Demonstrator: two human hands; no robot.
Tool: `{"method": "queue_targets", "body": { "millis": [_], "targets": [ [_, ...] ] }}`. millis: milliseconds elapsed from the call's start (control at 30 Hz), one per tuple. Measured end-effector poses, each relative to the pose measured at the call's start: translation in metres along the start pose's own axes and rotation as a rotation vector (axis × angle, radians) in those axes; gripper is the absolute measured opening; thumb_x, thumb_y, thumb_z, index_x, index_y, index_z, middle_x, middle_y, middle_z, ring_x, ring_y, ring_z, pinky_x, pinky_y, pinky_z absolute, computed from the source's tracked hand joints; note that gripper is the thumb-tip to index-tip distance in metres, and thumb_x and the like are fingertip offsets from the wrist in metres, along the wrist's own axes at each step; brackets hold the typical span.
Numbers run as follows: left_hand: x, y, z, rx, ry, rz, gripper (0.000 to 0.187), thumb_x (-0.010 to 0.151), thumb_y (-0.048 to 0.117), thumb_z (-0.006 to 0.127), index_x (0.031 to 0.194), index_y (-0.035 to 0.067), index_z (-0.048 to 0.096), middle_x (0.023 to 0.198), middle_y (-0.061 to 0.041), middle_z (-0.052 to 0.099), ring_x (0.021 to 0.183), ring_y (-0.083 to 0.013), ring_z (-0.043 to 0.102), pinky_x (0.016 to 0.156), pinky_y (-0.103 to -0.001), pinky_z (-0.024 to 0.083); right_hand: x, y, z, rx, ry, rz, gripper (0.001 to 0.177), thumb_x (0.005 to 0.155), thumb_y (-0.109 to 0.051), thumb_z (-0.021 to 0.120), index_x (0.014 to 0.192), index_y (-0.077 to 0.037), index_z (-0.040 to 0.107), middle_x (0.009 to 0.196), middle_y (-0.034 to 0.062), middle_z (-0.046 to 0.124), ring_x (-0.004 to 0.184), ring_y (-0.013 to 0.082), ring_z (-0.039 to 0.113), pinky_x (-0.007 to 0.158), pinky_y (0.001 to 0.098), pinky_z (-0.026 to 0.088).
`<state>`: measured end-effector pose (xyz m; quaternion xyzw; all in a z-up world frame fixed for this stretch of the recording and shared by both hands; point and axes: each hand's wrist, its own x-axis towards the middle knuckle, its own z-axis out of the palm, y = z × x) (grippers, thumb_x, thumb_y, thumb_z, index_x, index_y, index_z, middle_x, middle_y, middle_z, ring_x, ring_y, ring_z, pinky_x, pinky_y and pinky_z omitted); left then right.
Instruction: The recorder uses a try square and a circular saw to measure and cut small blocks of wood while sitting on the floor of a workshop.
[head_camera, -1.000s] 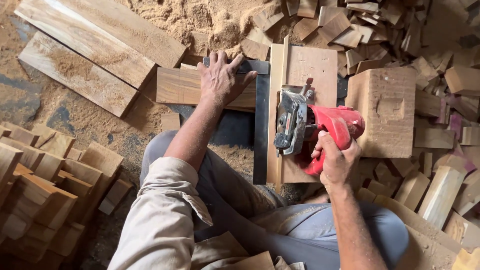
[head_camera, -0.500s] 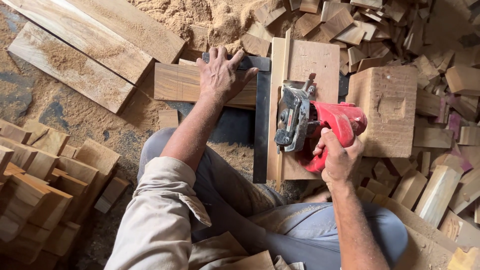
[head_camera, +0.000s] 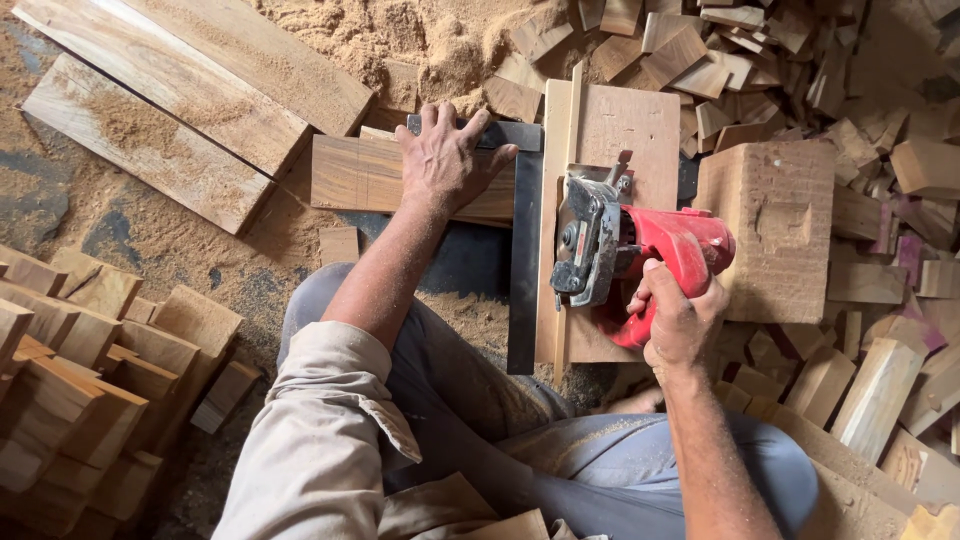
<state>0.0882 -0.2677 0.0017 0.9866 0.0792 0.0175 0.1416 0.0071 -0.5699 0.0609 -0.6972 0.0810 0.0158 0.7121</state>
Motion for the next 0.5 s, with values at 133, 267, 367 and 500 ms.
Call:
{"method": "queue_targets", "body": {
  "millis": [133,267,367,500],
  "targets": [
    [0.0,0.0,0.0,-0.006,0.011,0.0,0.071,0.091,0.079,0.05,0.14,0.028,0.058,0.128,-0.014,0.056,0.125,-0.0319,0.046,0.089,-0.059,0.037,0.001,-0.003,0.003,0.005,0.007,0.007,0.008,0.09,-0.006,0.065,0.095,-0.001,0.068,0.07,0.0046,0.059,0.055,0.0133,0.056,0.049,0.0284,0.049],
    [-0.001,0.001,-0.002,-0.017,0.004,-0.011,0.071,0.091,0.079,0.051,0.14,0.029,0.058,0.129,-0.014,0.056,0.127,-0.0322,0.045,0.09,-0.06,0.037,-0.002,0.0,-0.001,0.002,0.002,0.002,0.007,0.092,-0.006,0.066,0.091,0.001,0.066,0.071,0.005,0.059,0.056,0.0137,0.056,0.049,0.0291,0.05],
    [0.0,0.0,-0.002,-0.016,0.016,-0.011,0.07,0.09,0.078,0.052,0.139,0.029,0.059,0.129,-0.013,0.056,0.128,-0.0325,0.045,0.09,-0.061,0.037,-0.007,0.0,-0.002,-0.014,0.0,0.007,0.008,0.091,-0.006,0.065,0.093,0.002,0.066,0.071,0.0054,0.06,0.055,0.0142,0.056,0.049,0.0291,0.049],
    [-0.002,0.002,0.0,-0.004,-0.008,-0.01,0.07,0.092,0.079,0.05,0.14,0.029,0.058,0.129,-0.015,0.055,0.128,-0.0335,0.044,0.09,-0.06,0.038,-0.011,-0.002,-0.002,-0.005,0.032,0.026,0.008,0.091,-0.006,0.065,0.095,0.001,0.066,0.07,0.0052,0.059,0.055,0.0141,0.055,0.049,0.0289,0.049]
  ]
}}
